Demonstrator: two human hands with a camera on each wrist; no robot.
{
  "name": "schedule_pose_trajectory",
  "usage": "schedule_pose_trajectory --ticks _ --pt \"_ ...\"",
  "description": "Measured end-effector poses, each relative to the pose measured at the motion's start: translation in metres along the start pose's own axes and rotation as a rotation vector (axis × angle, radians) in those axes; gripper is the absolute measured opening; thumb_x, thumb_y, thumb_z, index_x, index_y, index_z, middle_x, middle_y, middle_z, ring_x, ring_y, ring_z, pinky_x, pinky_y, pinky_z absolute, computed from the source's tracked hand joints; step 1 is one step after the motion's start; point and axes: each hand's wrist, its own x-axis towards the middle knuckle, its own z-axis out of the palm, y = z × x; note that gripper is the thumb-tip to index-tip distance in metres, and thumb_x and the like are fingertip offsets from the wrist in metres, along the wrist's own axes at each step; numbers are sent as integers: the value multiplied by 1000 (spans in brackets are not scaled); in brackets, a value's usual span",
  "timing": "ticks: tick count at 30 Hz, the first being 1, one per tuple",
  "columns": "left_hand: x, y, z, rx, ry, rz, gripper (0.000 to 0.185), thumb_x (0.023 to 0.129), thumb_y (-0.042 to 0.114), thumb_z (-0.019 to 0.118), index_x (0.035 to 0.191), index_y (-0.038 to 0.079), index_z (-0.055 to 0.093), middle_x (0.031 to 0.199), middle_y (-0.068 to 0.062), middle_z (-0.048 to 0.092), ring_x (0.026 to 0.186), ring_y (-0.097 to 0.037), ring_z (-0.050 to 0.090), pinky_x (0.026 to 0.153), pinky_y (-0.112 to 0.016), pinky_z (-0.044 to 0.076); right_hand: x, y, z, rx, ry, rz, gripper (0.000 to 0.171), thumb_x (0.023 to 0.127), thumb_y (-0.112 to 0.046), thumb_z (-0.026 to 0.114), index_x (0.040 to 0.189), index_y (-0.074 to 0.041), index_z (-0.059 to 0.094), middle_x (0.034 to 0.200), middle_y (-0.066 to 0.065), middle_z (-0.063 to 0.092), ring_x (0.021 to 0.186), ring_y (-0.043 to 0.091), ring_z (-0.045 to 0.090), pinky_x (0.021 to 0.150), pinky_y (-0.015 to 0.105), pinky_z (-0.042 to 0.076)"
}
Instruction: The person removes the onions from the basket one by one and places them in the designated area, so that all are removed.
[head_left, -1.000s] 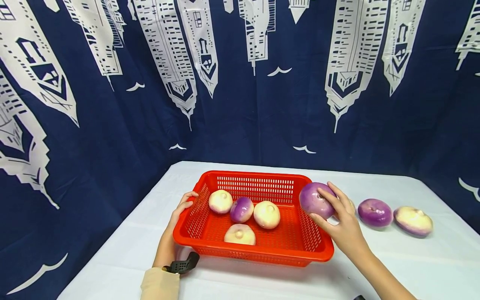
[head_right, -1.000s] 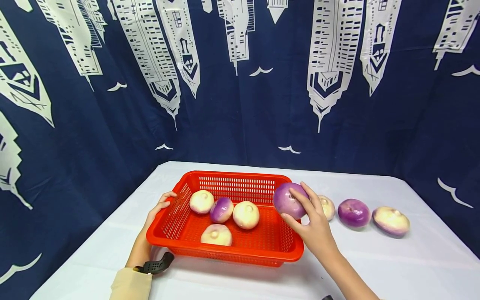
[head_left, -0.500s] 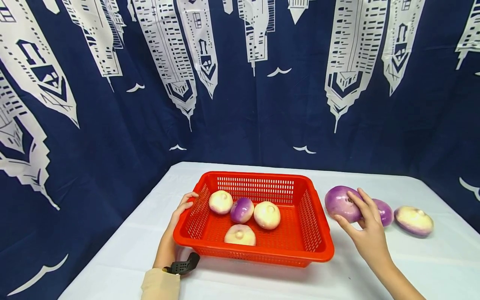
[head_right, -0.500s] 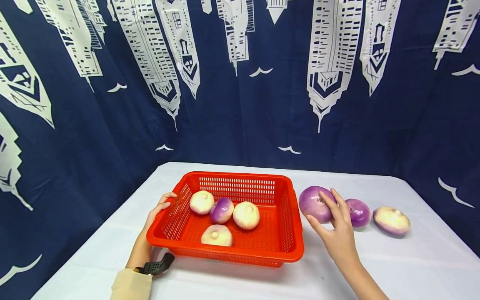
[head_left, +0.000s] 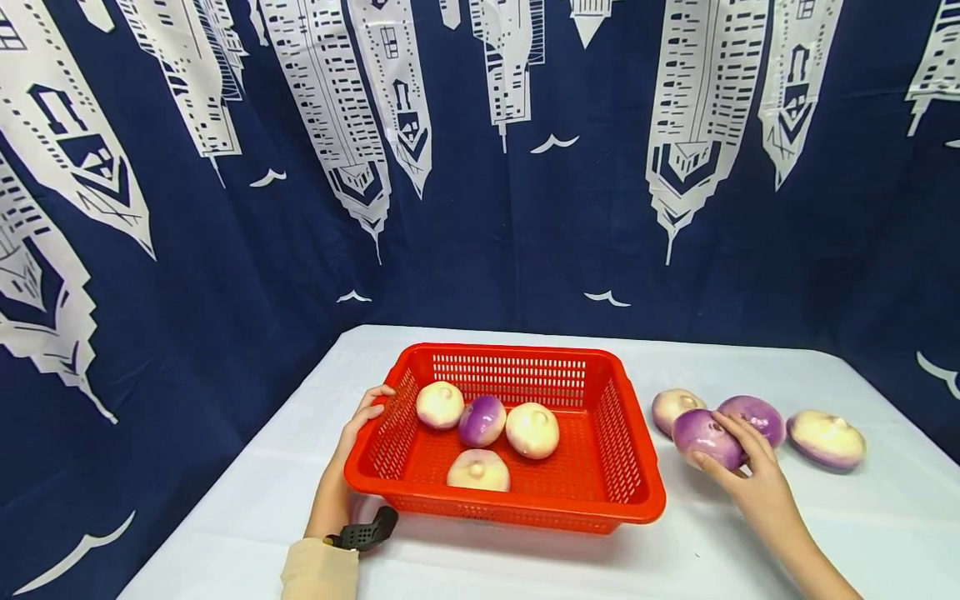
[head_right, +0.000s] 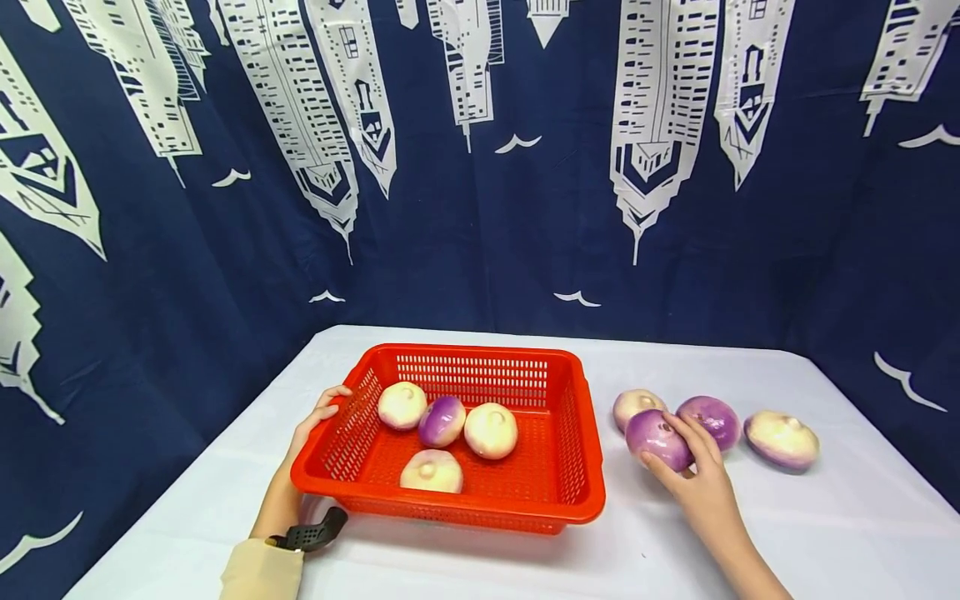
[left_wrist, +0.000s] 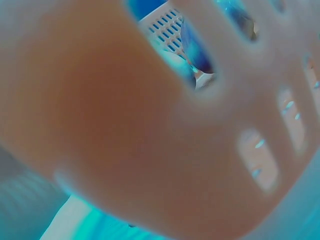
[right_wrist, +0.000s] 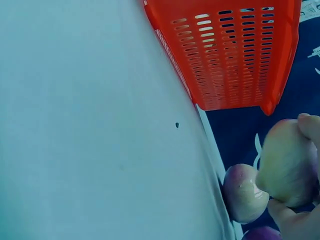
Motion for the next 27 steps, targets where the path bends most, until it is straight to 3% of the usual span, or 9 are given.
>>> schedule_pose_trajectory --ticks 3,6,11,17,22,27 --pt "-1 0 2 -3 14 -19 39 92 3 13 109 23 42 108 6 45 95 -7 48 82 -21 43 0 7 1 2 -53 18 62 84 -19 62 139 -12 34 141 21 24 131 6 21 110 30 23" --pt "0 0 2 -19 14 -19 40 92 2 13 108 24 43 107 6 46 95 -7 48 83 -20 43 2 12 1 12 -99 39 63 85 -20 62 139 -10 32 142 26 23 130 39 18 99 65 17" --pt "2 -3 -3 -7 -24 62 46 91 -2 11 109 23 45 108 9 48 95 -5 50 82 -19 43 4 18 2 22 -141 51 63 84 -20 62 138 -6 33 140 28 24 124 47 21 95 68 19" --pt "5 -5 -7 -25 -71 111 49 90 -3 10 110 23 47 108 8 50 94 -3 51 81 -17 43 4 23 3 20 -155 50 62 85 -22 61 137 -5 33 144 19 22 121 47 23 94 67 20" --pt "2 -2 -3 3 -41 73 46 91 -1 11 110 23 45 109 8 48 94 -5 50 81 -18 43 3 22 3 23 -161 36 62 84 -20 61 137 -3 32 140 30 23 122 50 21 94 68 20" --pt "-1 -1 0 6 2 4 40 92 2 13 109 23 42 107 5 45 94 -7 48 82 -20 43 1 22 3 29 -172 31 64 84 -19 62 137 -3 31 141 30 20 122 52 20 93 68 19"
